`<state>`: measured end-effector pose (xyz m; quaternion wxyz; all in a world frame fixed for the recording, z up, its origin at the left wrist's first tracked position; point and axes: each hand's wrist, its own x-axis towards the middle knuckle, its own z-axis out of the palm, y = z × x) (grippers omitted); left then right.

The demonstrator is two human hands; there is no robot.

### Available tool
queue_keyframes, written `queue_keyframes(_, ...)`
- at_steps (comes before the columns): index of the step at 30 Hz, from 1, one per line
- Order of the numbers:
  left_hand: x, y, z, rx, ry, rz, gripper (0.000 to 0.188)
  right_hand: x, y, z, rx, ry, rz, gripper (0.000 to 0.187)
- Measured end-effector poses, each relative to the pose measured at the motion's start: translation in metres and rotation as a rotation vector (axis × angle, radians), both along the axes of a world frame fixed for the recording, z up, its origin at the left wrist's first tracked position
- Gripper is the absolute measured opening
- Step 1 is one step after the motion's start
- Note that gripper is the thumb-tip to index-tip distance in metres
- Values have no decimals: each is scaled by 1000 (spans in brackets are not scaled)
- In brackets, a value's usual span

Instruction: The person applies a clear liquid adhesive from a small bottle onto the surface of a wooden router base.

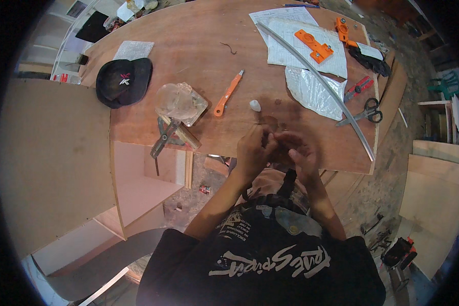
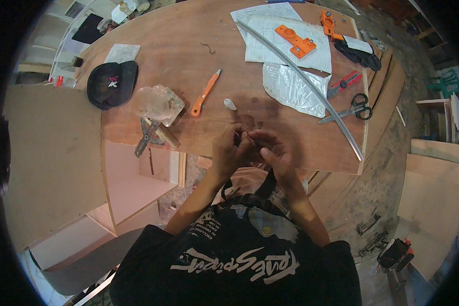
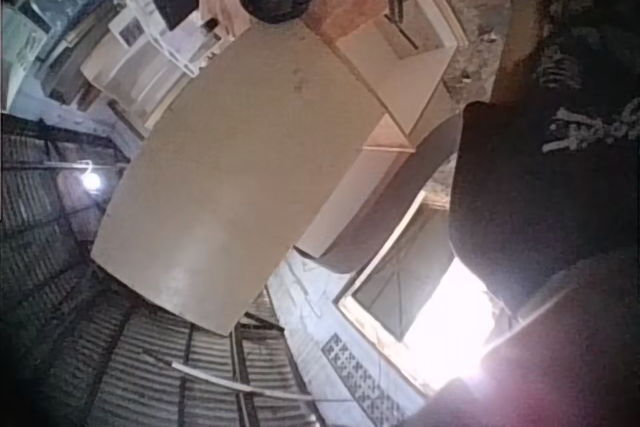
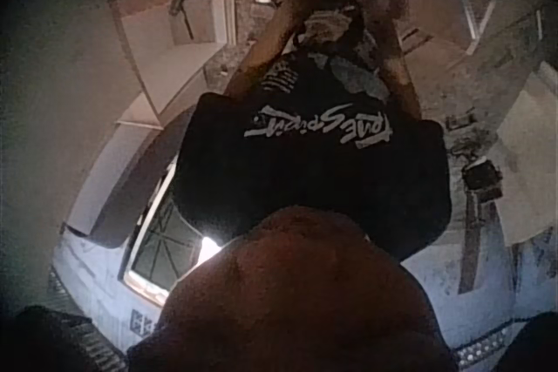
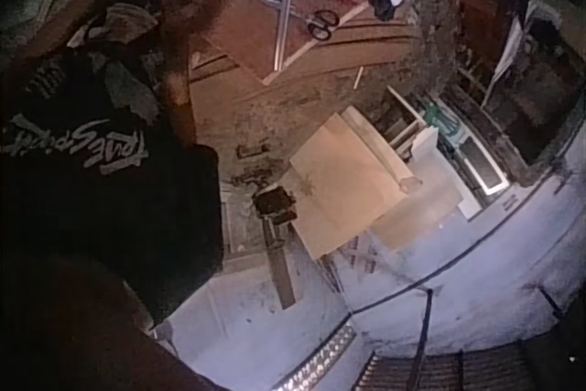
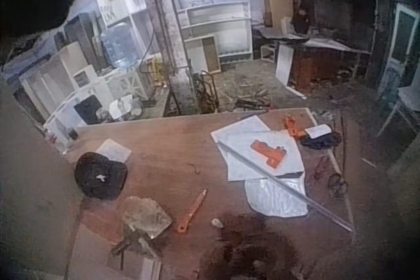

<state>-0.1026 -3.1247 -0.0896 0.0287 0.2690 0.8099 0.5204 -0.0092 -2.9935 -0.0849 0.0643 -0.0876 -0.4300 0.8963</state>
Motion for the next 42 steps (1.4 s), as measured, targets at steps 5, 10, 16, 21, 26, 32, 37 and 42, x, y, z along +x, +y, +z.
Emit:
queue_keyframes(5, 0, -3, -8, 36, -20, 11, 10, 1, -3, -7, 236, -141, -97, 41)
queue_keyframes(10, -2, -9, -12, -86, 112, -31, 12, -1, -6, -9, 290, -210, -175, 40)
queue_keyframes(16, -5, -9, -4, -3, -44, -77, 9, -2, -9, 2, 218, -261, -177, 40)
queue_keyframes(21, -9, -13, -3, 131, -151, -180, 10, -5, -11, 8, 186, -288, -181, 35)
queue_keyframes(26, -7, -13, -6, 172, -260, -183, 13, -8, -14, 6, 389, -178, -224, 30)
queue_keyframes(32, -6, -8, -11, 146, -198, -74, 14, -17, -21, 8, 503, -268, -237, 15)
queue_keyframes(37, -5, -5, -7, 52, -60, 1, 15, -27, -20, 19, 476, -401, -226, 9)
queue_keyframes(42, -10, -7, -1, 99, -57, -49, 16, -27, -24, 17, 508, -307, -281, 8)
